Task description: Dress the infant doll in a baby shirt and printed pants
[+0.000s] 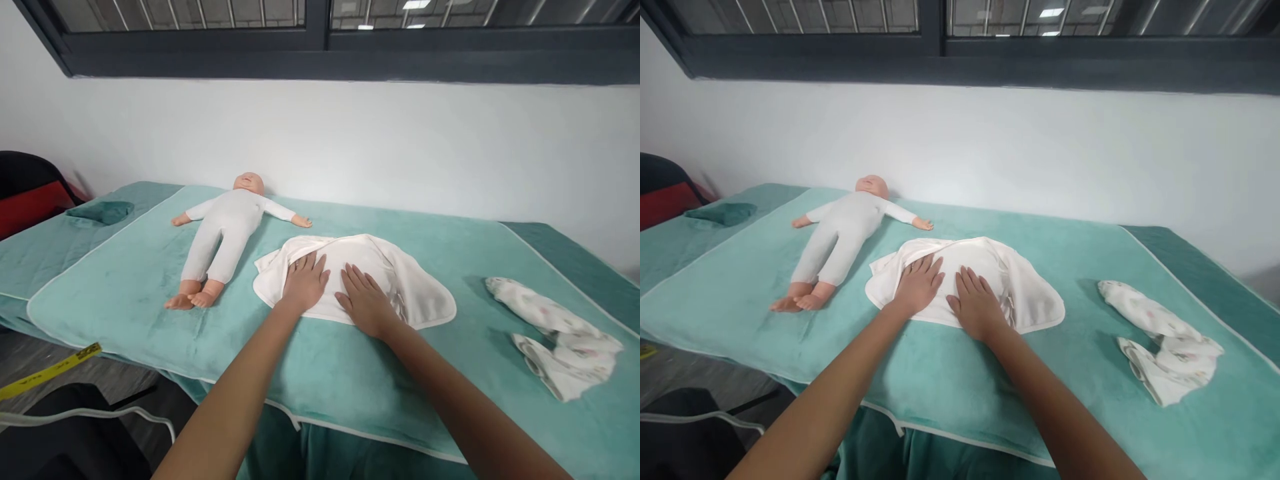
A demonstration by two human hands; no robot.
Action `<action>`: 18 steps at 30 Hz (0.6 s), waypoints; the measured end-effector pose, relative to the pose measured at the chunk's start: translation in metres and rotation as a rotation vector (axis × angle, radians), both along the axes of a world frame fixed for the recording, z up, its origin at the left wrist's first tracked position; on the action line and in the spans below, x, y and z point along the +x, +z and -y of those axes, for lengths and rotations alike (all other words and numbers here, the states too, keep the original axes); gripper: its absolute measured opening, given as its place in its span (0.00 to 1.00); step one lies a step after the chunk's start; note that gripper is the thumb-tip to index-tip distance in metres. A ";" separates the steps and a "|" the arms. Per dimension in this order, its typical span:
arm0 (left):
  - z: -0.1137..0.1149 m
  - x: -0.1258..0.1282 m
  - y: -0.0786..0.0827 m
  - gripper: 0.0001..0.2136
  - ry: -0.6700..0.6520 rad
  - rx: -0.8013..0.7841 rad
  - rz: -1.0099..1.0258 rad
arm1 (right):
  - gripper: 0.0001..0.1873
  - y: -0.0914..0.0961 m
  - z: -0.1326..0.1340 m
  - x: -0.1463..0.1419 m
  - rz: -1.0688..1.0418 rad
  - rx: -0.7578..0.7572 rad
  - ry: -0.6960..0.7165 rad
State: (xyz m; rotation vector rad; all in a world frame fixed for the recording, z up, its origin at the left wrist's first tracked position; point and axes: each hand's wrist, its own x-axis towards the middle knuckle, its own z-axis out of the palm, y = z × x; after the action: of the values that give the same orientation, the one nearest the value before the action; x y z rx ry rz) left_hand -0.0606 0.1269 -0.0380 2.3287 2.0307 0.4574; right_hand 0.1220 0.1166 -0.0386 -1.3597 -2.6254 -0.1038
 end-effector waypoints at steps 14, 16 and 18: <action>0.082 -0.018 0.000 0.22 -0.327 0.034 0.111 | 0.21 0.012 0.060 0.068 -0.178 0.083 0.128; 0.091 -0.019 0.002 0.21 -0.351 0.037 0.133 | 0.14 0.013 0.065 0.081 -0.174 0.127 0.102; 0.096 -0.019 0.005 0.20 -0.362 0.031 0.158 | 0.11 0.014 0.067 0.089 -0.165 0.144 0.087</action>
State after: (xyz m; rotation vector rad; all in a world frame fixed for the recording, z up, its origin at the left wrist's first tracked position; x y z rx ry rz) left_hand -0.0796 0.0313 -0.0330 2.5093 1.5010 0.6315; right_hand 0.2110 0.0498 -0.0247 -1.1543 -2.4834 -0.1582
